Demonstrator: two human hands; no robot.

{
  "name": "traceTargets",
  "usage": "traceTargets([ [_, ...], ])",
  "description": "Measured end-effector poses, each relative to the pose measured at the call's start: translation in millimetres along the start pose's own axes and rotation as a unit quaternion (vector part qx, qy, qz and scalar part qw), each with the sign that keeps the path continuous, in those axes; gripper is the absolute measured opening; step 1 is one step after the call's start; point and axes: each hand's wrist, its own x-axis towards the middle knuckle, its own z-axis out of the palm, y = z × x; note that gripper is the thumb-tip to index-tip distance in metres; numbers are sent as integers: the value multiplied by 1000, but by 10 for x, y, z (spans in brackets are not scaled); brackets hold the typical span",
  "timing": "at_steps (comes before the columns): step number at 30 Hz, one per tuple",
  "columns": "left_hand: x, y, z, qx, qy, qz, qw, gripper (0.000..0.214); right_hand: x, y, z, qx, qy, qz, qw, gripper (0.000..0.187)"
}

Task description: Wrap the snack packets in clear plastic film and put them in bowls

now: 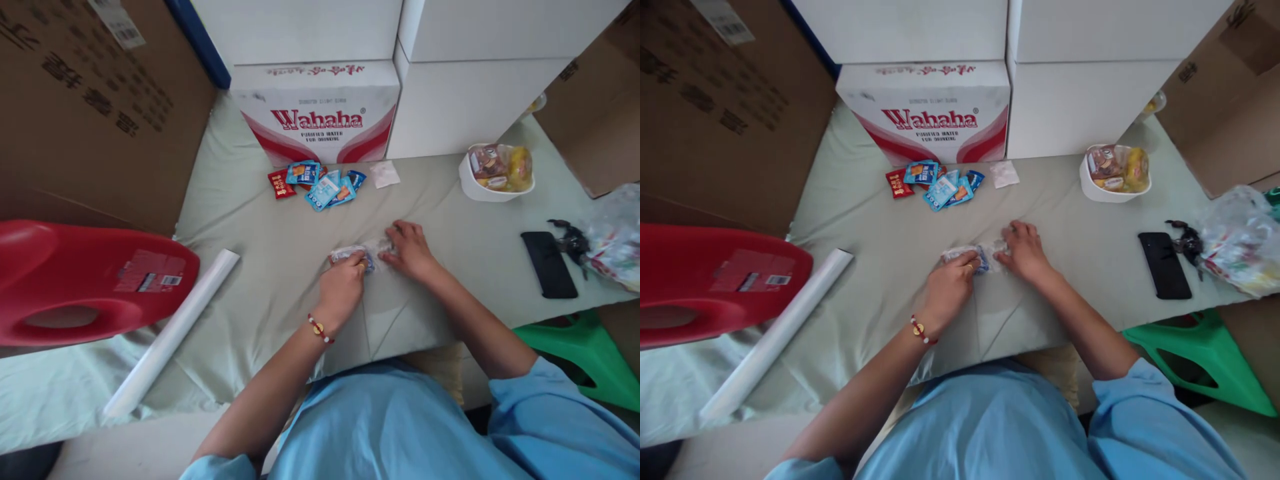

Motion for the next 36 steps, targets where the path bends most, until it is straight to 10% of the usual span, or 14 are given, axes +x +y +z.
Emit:
traceTargets([
  [10,-57,18,67,92,59,87,990,32,303,-578,-197,214,-104,26,971,12],
  [18,-135,-277,-29,43,70,173,981,33,514,-1125,68,153,-145,51,976,10],
  [24,-612,-464,-19,-94,227,146,958,33,215,-1421,206,-20,-136,-36,990,21],
  [29,-857,-537,-19,-166,353,-92,916,18,39,-1558,237,-71,-114,-121,983,25],
  [32,-781,-629,-15,-204,288,-253,901,38,11,-1589,231,-74,-102,-129,984,25],
  [36,-595,-751,18,-262,161,-244,920,29,-30,-1646,269,-40,-116,-149,981,25],
])
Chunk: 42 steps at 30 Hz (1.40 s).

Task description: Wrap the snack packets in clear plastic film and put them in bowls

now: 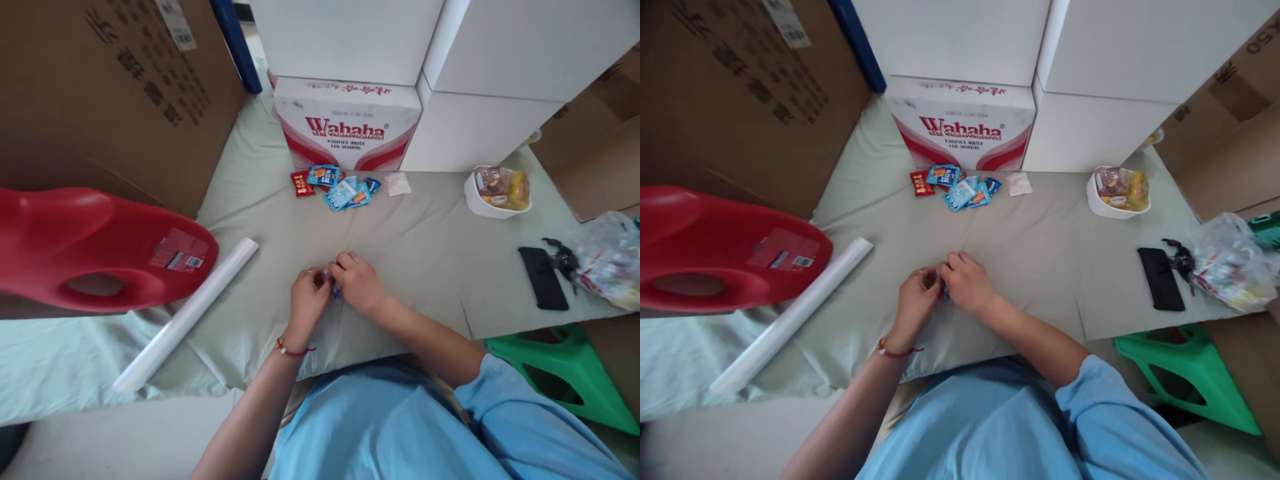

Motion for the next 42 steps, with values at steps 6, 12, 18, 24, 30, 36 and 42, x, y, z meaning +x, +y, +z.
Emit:
traceTargets([
  [6,73,30,25,-140,-45,-112,983,21,-273,-133,90,30,21,-20,999,31],
  [12,-128,222,-29,-262,-52,-130,955,29,-570,-23,167,117,85,19,989,46],
  [18,-191,291,-122,-259,-34,-47,964,47,-621,306,-32,498,129,150,844,39],
  [24,-246,357,135,-301,-194,-56,932,63,-739,398,39,670,105,229,698,50],
  [30,-354,352,259,-154,-196,-12,968,51,-1035,708,41,585,134,241,763,47],
  [36,-552,-156,-376,42,-86,9,995,45,-1501,2108,-777,482,342,324,738,43],
  [42,-935,-725,-887,186,-19,-61,980,33,-1118,3629,-2064,258,441,435,741,37],
])
